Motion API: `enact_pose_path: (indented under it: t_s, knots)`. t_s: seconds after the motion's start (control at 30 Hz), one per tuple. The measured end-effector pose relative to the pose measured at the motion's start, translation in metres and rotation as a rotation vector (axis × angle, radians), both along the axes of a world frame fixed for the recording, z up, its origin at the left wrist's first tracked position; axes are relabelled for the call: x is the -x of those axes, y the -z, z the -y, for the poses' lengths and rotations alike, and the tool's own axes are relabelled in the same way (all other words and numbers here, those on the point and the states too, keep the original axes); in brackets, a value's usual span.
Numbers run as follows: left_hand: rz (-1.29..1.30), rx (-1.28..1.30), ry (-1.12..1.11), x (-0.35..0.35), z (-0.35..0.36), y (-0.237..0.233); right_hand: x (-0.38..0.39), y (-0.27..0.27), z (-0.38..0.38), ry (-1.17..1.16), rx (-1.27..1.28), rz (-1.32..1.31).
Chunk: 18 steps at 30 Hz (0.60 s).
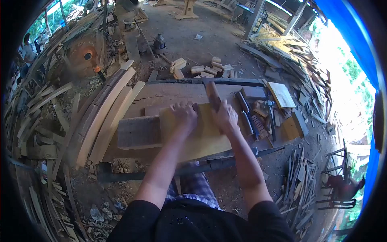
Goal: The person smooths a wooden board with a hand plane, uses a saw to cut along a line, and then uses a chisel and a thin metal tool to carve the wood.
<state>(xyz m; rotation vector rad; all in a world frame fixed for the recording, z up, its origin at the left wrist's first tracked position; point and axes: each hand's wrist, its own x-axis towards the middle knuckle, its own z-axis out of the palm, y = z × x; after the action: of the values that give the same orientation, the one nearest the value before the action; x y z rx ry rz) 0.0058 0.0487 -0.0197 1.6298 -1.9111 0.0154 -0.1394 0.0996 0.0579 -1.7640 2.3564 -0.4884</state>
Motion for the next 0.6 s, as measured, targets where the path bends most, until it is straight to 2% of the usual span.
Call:
enact_pose_path:
  t_s: [0.1, 0.17, 0.23, 0.3, 0.33, 0.37, 0.43, 0.47, 0.5, 0.53, 0.57, 0.6]
  knots:
    - [0.038, -0.025, -0.035, 0.002, 0.001, -0.002, 0.001, -0.003, -0.093, -0.05, 0.015, -0.077]
    - [0.037, -0.039, -0.023, 0.001, 0.0, -0.006, 0.007, -0.02, -0.155, -0.021, -0.137, 0.056]
    - [0.044, -0.048, -0.007, 0.0, -0.001, -0.008, 0.019, -0.027, -0.198, 0.122, -0.224, 0.111]
    - [0.068, -0.036, -0.017, 0.001, -0.002, -0.009, 0.036, -0.032, -0.22, 0.244, -0.25, 0.138]
    - [0.069, -0.034, -0.01, 0.002, -0.001, -0.009, 0.045, -0.024, -0.226, 0.28, -0.173, 0.101]
    - [0.069, -0.061, -0.002, 0.003, -0.002, -0.008, 0.049, -0.019, -0.231, 0.286, -0.174, 0.103]
    - [0.062, -0.07, -0.006, 0.005, 0.0, -0.006, 0.055, -0.012, -0.226, 0.312, -0.013, 0.14]
    - [0.066, -0.049, -0.037, 0.008, 0.001, 0.002, 0.054, -0.009, -0.222, 0.254, 0.048, 0.163]
    - [0.128, 0.129, -0.131, 0.015, 0.007, 0.026, 0.048, -0.01, -0.214, 0.234, 0.083, 0.187]
    - [0.091, 0.178, -0.128, 0.016, 0.007, 0.028, 0.04, -0.013, -0.203, 0.193, 0.116, 0.222]
    - [-0.049, -0.442, 0.091, 0.002, 0.001, -0.018, 0.032, -0.02, -0.19, 0.19, 0.043, 0.219]
    - [-0.05, -0.441, 0.124, -0.003, -0.005, -0.032, 0.035, -0.004, -0.178, 0.133, 0.13, 0.171]
